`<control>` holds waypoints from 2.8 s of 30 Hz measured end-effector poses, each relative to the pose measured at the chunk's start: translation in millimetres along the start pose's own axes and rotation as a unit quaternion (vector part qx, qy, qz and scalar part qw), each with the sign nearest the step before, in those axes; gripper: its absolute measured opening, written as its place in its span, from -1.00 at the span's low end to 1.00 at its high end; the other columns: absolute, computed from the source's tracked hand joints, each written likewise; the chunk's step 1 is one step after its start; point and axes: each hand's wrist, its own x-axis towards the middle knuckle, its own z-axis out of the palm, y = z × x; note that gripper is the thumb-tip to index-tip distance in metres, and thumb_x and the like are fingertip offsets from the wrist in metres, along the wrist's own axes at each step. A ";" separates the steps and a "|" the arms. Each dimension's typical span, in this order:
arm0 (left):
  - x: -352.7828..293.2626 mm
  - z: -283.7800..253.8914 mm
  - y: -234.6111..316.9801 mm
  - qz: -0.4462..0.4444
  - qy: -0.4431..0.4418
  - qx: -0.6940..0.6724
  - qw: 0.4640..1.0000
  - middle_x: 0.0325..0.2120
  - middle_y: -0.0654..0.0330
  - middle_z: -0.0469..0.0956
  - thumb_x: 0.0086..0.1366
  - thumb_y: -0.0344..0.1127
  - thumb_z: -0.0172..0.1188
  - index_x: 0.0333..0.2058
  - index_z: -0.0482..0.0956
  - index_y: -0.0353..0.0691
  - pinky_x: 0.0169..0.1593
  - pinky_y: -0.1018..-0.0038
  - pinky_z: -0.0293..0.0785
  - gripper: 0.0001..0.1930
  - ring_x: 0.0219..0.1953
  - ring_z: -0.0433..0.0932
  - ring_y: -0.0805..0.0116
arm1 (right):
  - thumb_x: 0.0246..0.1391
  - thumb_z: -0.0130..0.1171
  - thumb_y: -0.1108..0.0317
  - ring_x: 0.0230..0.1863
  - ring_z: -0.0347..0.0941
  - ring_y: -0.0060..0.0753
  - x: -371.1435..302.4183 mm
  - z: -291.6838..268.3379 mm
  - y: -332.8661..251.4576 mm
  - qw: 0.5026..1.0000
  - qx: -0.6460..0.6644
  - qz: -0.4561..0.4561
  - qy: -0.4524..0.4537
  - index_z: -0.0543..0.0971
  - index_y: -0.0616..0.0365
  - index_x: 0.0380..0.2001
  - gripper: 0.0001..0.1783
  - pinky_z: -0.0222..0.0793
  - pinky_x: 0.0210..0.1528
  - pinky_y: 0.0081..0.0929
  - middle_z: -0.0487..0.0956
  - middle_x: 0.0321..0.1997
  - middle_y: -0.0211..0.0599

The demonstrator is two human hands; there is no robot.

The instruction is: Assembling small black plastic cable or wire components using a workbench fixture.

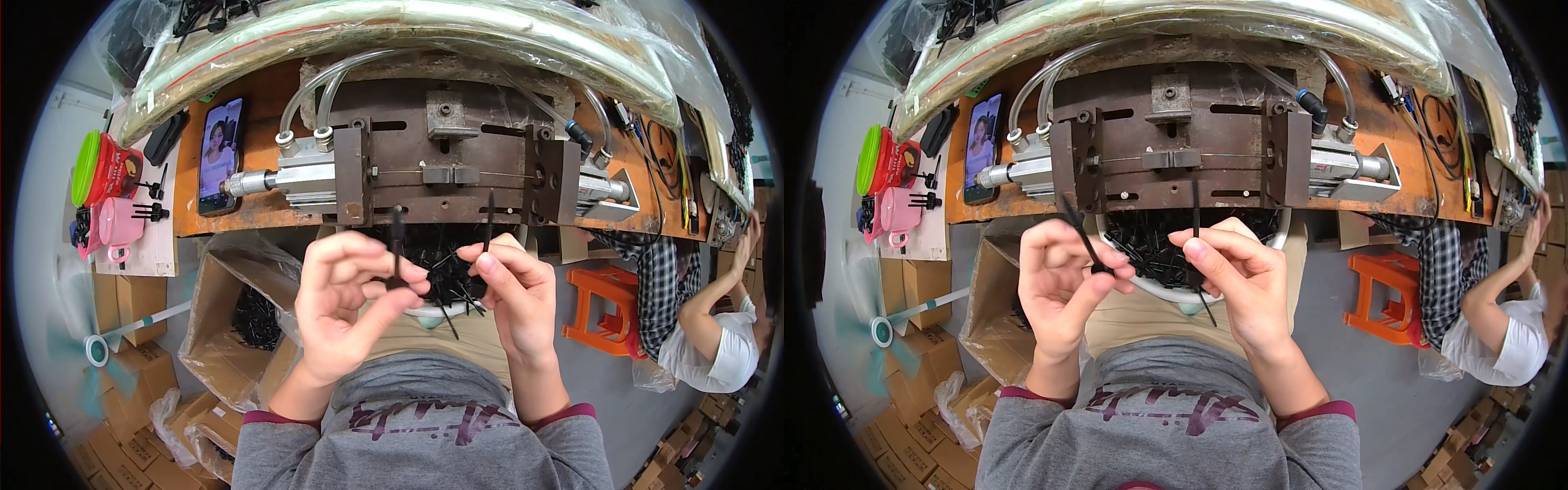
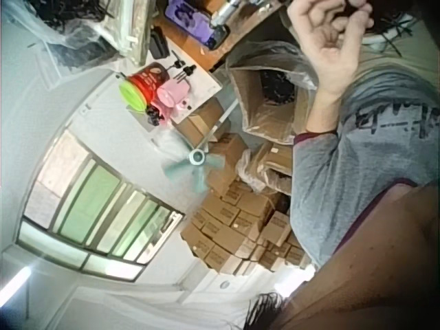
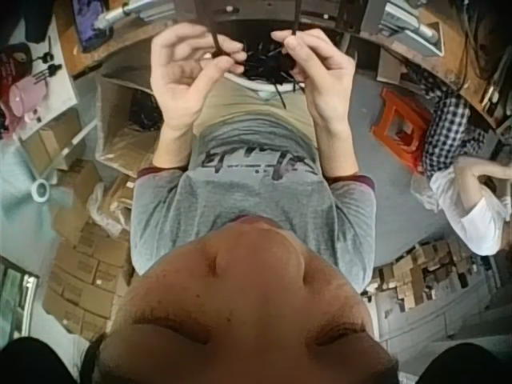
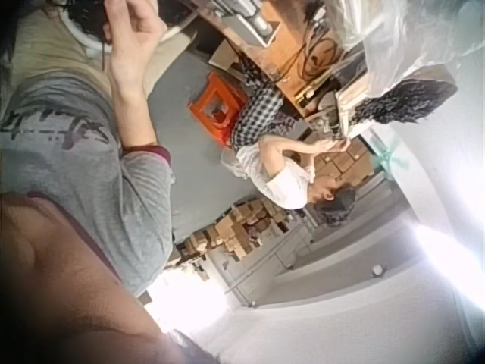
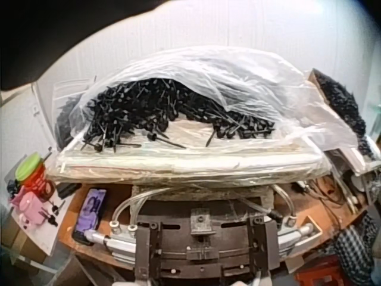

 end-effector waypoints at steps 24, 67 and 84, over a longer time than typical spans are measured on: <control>6.1 -3.0 -9.0 0.231 -0.201 0.372 0.876 -0.42 0.23 0.61 -0.10 -0.40 0.41 -0.29 0.69 -0.17 -0.48 0.52 0.49 -0.70 -0.51 0.58 0.39 | 0.21 0.05 0.38 -0.71 0.32 -0.68 9.9 -7.9 0.2 0.994 0.085 -0.001 -0.071 0.58 0.36 -0.20 -0.75 0.18 -0.67 -0.73 0.56 -0.53 -0.29; -5.5 -12.5 -9.8 0.286 -0.229 0.407 0.836 -0.23 0.16 0.66 -0.07 -0.28 0.40 -0.36 0.69 -0.10 -0.69 0.70 0.17 -0.78 -0.72 0.41 0.62 | 0.28 -0.04 0.36 -0.67 0.49 -0.46 -3.8 9.4 -1.7 0.990 0.124 -0.063 -0.018 0.43 0.34 -0.33 -0.78 0.40 -0.64 -0.65 0.55 -0.48 -0.05; -5.3 -13.3 -12.5 0.276 -0.219 0.398 0.847 -0.23 0.15 0.65 -0.06 -0.29 0.39 -0.33 0.70 -0.11 -0.69 0.69 0.17 -0.76 -0.73 0.39 0.61 | 0.28 -0.03 0.36 -0.66 0.48 -0.49 -2.2 7.2 2.2 0.990 0.110 -0.075 -0.052 0.45 0.33 -0.32 -0.79 0.42 -0.59 -0.63 0.58 -0.46 -0.04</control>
